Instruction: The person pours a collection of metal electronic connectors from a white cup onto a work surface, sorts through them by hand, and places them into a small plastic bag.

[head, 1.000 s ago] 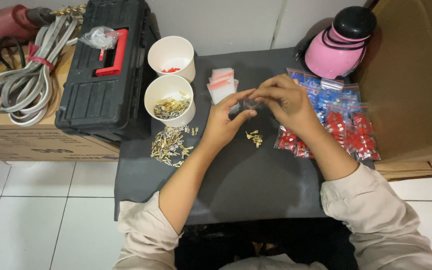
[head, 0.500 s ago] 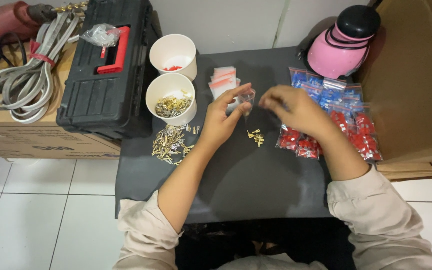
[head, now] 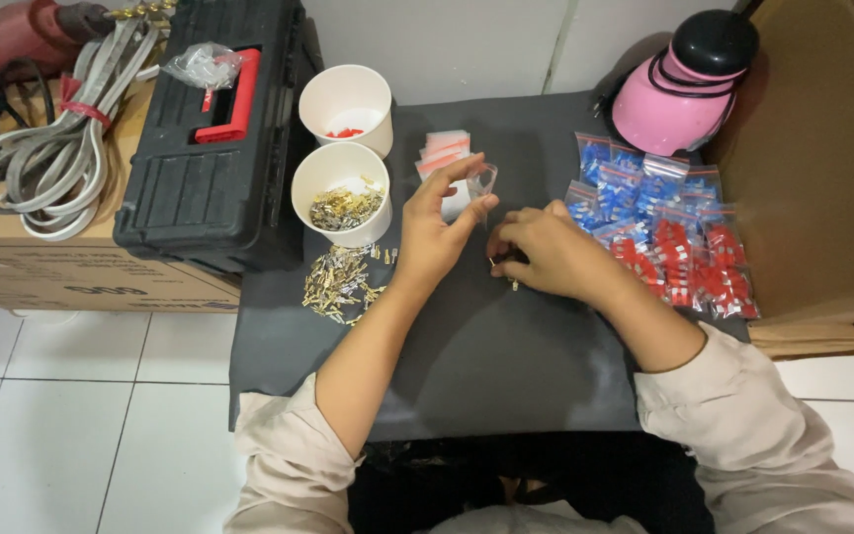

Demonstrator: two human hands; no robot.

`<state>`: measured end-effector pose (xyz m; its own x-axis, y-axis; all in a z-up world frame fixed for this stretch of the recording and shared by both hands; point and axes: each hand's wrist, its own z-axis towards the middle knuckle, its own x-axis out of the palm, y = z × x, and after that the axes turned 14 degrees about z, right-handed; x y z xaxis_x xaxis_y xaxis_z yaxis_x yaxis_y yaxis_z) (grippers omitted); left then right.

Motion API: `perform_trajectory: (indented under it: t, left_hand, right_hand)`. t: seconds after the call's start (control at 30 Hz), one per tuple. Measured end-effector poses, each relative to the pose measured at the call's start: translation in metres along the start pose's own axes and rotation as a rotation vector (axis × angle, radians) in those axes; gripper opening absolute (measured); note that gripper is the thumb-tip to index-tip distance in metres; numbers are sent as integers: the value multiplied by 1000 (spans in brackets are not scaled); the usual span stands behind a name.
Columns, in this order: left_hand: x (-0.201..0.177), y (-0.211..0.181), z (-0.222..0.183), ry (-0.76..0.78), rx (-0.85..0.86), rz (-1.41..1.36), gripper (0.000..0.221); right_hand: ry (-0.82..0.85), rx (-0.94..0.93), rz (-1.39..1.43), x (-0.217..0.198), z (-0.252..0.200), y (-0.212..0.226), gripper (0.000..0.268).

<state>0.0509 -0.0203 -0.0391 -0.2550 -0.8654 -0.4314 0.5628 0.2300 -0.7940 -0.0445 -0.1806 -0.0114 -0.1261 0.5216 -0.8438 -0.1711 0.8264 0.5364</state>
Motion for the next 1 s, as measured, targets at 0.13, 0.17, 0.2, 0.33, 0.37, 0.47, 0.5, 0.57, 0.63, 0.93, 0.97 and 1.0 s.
perform_trajectory:
  t: [0.13, 0.17, 0.2, 0.33, 0.37, 0.47, 0.5, 0.57, 0.63, 0.93, 0.97, 1.0]
  left_hand:
    - [1, 1, 0, -23, -22, 0, 48]
    - [1, 1, 0, -27, -20, 3, 49]
    - [1, 2, 0, -26, -20, 2, 49]
    - [3, 5, 0, -42, -4, 8, 49]
    - [3, 5, 0, -49, -7, 13, 49]
    - [2, 4, -1, -57, -7, 16, 49]
    - [3, 5, -1, -58, -6, 16, 49]
    - [5, 6, -1, -54, -10, 30, 51]
    - [4, 2, -2, -37, -4, 41, 52]
    - [2, -8, -3, 19, 20, 83, 51]
    - [2, -9, -3, 18, 22, 81, 50]
    - [1, -10, -3, 18, 21, 82, 50]
  right_hand:
    - [0, 38, 20, 7, 2, -4, 19]
    - [-2, 49, 46, 8, 1, -5, 20]
    - [-3, 49, 46, 5, 0, -4, 20]
    - [-126, -13, 288, -4, -2, -3, 14]
    - [-177, -23, 375, -6, -1, -4, 13]
    - [-394, -72, 391, -14, 0, -4, 23]
    - [-394, -73, 390, -14, 0, -7, 23]
    - [-585, -103, 454, -14, 1, -12, 15]
    - [-652, -130, 452, -16, -1, -5, 15]
    - [-792, -360, 299, -7, 17, -15, 21]
    - [-799, -393, 239, -4, 20, -21, 21]
    - [-799, -393, 240, -7, 18, -15, 21]
